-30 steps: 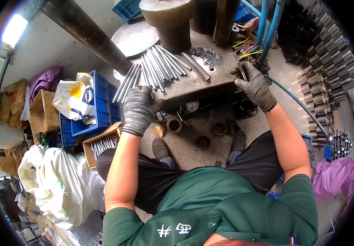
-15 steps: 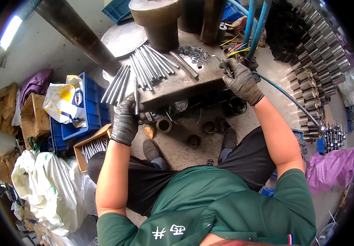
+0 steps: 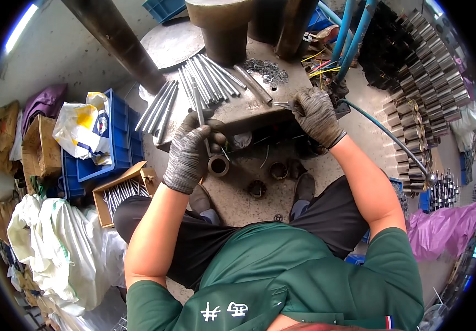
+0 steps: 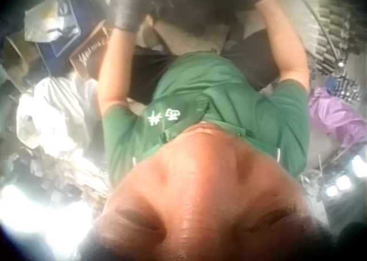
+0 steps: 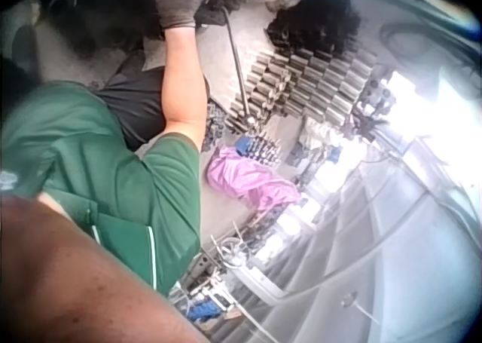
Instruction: The person cleans metal rods using a tool and places them into a storage container.
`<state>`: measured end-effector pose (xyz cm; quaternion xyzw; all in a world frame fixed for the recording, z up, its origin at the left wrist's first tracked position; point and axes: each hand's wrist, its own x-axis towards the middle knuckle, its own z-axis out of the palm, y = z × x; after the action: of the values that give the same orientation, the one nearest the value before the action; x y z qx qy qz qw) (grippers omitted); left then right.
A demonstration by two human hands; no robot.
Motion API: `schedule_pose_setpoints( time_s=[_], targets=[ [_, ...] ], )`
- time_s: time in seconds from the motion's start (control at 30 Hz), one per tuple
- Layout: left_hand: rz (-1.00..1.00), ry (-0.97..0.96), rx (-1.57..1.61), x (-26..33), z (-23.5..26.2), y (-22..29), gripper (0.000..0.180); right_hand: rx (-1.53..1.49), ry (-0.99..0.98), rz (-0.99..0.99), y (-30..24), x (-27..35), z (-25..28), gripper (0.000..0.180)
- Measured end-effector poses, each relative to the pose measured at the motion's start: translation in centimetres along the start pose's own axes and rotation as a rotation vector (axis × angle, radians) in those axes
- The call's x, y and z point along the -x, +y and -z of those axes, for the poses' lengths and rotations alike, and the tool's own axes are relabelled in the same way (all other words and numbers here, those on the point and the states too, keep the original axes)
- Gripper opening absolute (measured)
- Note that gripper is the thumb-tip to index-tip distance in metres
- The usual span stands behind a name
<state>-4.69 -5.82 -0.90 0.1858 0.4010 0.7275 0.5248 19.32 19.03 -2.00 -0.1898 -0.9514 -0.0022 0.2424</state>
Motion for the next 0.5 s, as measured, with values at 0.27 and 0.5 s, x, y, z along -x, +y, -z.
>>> schedule_pose_setpoints(
  time_s=[0.27,0.5],
  targets=[
    [0.171,0.052,-0.052,0.0,-2.0,-1.0,0.036,-0.139,0.048,0.008,0.3,0.1,-0.4,0.019],
    [0.194,0.084,-0.116,-0.3,-2.4,-2.3,0.021,-0.955,0.013,-0.561,-2.3,0.1,0.4,0.016]
  ],
)
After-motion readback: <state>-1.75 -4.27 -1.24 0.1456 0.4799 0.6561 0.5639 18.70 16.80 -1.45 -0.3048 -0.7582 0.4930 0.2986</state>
